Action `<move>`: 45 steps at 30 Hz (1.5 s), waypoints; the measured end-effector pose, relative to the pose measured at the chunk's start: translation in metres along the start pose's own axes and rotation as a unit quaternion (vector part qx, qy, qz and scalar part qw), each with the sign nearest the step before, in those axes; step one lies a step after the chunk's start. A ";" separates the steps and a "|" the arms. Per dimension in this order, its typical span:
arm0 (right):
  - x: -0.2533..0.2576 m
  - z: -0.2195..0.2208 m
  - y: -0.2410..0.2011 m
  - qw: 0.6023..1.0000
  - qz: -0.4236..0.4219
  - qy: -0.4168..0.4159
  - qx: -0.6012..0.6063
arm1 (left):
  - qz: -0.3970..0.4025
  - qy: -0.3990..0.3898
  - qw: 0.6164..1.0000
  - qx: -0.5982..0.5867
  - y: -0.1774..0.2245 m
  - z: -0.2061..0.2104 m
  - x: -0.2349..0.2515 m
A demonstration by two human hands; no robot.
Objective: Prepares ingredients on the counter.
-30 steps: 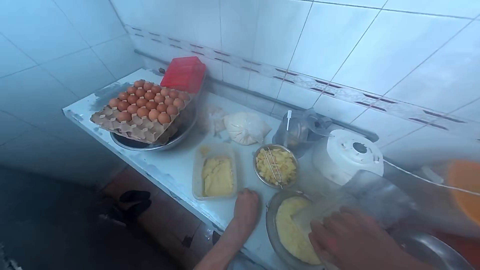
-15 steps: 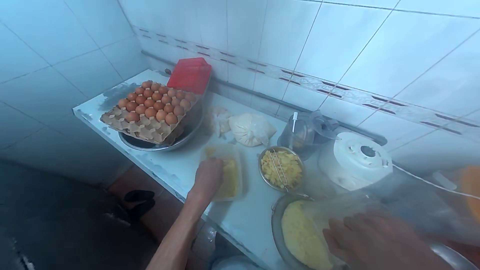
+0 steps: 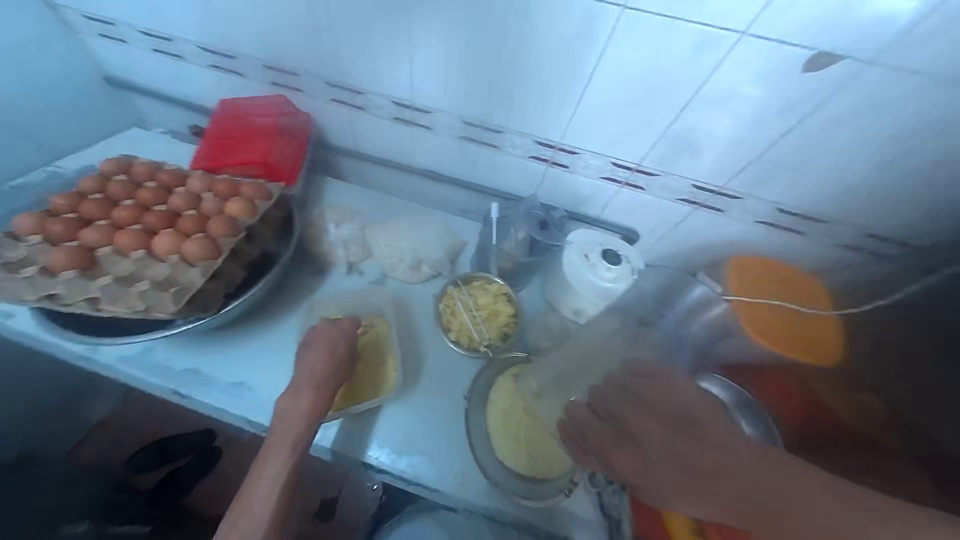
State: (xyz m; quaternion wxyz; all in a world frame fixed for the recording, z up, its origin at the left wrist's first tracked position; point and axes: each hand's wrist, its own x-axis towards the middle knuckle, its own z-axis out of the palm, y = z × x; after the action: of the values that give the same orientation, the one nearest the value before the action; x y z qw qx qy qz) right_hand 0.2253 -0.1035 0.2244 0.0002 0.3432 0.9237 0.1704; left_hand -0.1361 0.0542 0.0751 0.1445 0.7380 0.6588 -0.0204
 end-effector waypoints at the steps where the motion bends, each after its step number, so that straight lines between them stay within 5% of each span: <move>1: 0.001 -0.002 0.000 1.000 -0.002 -0.003 -0.002 | 0.013 0.050 0.999 -0.014 0.005 -0.008 -0.008; 5: 0.000 0.001 -0.005 0.999 -0.033 -0.016 0.008 | 0.125 0.234 0.949 -0.170 0.025 -0.025 -0.042; 9: -0.002 0.007 -0.008 0.998 -0.061 -0.023 0.013 | 0.174 0.125 0.860 -0.463 0.078 0.000 -0.072; 12: -0.004 0.004 -0.007 0.998 -0.063 -0.021 -0.010 | 0.132 0.057 0.762 -0.632 0.115 0.027 -0.083; 17: 0.000 0.000 -0.019 0.999 -0.008 0.020 -0.039 | 0.115 0.089 0.642 -0.753 0.179 0.054 -0.099; 22: -0.014 0.029 -0.038 0.999 0.021 0.050 -0.003 | 0.084 0.091 0.685 -0.718 0.206 0.078 -0.104; 33: -0.022 0.029 -0.040 0.990 0.073 0.117 -0.024 | 0.157 0.116 0.630 -0.752 0.215 0.061 -0.103; 45: -0.028 0.040 -0.047 0.989 0.074 0.123 -0.019 | 0.200 0.185 0.679 -0.682 0.216 0.076 -0.104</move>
State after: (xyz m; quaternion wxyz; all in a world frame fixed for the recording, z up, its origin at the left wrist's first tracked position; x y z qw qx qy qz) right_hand 0.2214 -0.1415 0.1692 -0.1197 0.3871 0.8853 0.2282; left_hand 0.0738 -0.0837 0.0655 0.4838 0.5377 0.3406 0.6007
